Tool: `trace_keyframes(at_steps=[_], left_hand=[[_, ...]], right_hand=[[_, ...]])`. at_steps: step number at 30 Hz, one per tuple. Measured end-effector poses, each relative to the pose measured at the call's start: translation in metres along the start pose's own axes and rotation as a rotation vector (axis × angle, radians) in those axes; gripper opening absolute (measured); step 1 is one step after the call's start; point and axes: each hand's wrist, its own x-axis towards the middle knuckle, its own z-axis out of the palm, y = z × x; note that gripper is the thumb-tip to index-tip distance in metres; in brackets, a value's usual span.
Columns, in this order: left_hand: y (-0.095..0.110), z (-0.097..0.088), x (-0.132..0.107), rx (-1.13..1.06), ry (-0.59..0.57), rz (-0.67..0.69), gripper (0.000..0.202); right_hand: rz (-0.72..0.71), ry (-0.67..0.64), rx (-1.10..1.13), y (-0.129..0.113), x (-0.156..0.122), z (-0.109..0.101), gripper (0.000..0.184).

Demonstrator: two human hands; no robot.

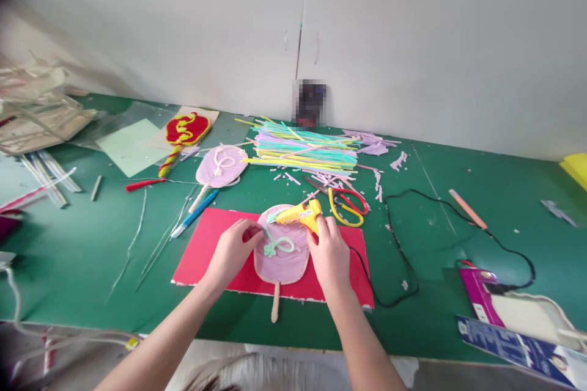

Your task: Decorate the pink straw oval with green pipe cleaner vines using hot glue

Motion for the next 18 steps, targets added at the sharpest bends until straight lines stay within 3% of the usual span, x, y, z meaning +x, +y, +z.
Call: trace_keyframes(at_steps=[18], left_hand=[[-0.0020,-0.0003,0.0005,0.008,-0.010,0.023,0.012]], right_hand=[[0.002,-0.036,-0.004,0.0004,-0.0005,-0.0009,0.030]])
